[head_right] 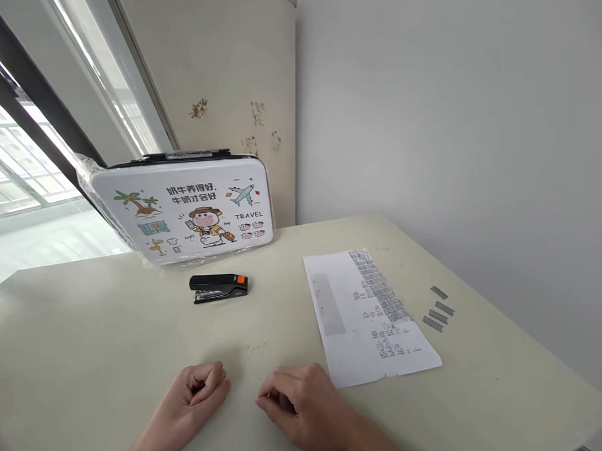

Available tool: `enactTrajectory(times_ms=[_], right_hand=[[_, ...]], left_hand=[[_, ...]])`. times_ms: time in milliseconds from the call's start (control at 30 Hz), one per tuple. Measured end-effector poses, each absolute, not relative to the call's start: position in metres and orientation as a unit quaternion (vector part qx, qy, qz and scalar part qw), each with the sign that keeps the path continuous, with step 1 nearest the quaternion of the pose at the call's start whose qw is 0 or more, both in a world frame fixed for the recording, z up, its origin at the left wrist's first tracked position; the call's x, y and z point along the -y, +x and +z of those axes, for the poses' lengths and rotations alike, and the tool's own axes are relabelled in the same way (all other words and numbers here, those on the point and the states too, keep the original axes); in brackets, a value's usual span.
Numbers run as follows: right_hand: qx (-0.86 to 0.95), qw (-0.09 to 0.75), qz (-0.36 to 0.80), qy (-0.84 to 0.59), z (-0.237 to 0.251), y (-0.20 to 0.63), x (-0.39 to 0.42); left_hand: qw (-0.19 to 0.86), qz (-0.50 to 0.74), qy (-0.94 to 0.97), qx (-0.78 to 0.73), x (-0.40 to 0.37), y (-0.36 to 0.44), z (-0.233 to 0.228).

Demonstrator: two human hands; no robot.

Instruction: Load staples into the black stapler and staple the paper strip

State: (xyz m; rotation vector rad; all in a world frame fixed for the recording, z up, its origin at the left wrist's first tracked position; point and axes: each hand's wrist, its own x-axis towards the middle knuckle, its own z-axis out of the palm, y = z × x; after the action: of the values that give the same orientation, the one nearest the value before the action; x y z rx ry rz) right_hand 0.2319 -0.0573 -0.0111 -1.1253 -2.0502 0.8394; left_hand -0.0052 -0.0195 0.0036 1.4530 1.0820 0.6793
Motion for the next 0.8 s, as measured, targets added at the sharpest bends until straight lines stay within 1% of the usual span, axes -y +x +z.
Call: enactTrajectory(times_ms=[200,300,367,433,500,567,667,800], right_hand=[[0.767,0.319,0.352,-0.432,-0.006,0.235,0.059],[0.750,0.326,0.357,-0.451,0.002,0.250,0.055],[0.746,0.331,0.316,-0.484,0.007,0.270,0.048],[0.750,0.321,0.240,-0.525,0.007,0.297,0.039],[0.754,0.296,0.155,-0.565,0.001,0.329,0.030],[0.749,0.257,0.097,-0.603,-0.009,0.359,0.024],[0.749,0.187,0.059,-0.633,-0.026,0.393,0.020],[0.764,0.110,0.038,-0.634,-0.039,0.409,0.021]], left_hand=[[0.562,0.288,0.632,-0.450,0.020,-0.008,-0.004],[0.565,0.289,0.629,-0.449,0.021,-0.007,-0.004],[0.573,0.292,0.625,-0.443,0.021,-0.006,-0.002],[0.577,0.294,0.625,-0.437,0.022,-0.005,-0.001],[0.575,0.294,0.628,-0.434,0.022,-0.006,-0.001],[0.575,0.290,0.629,-0.435,0.023,-0.007,-0.003],[0.578,0.283,0.630,-0.435,0.023,-0.009,-0.006],[0.571,0.284,0.636,-0.434,0.024,-0.010,-0.008]])
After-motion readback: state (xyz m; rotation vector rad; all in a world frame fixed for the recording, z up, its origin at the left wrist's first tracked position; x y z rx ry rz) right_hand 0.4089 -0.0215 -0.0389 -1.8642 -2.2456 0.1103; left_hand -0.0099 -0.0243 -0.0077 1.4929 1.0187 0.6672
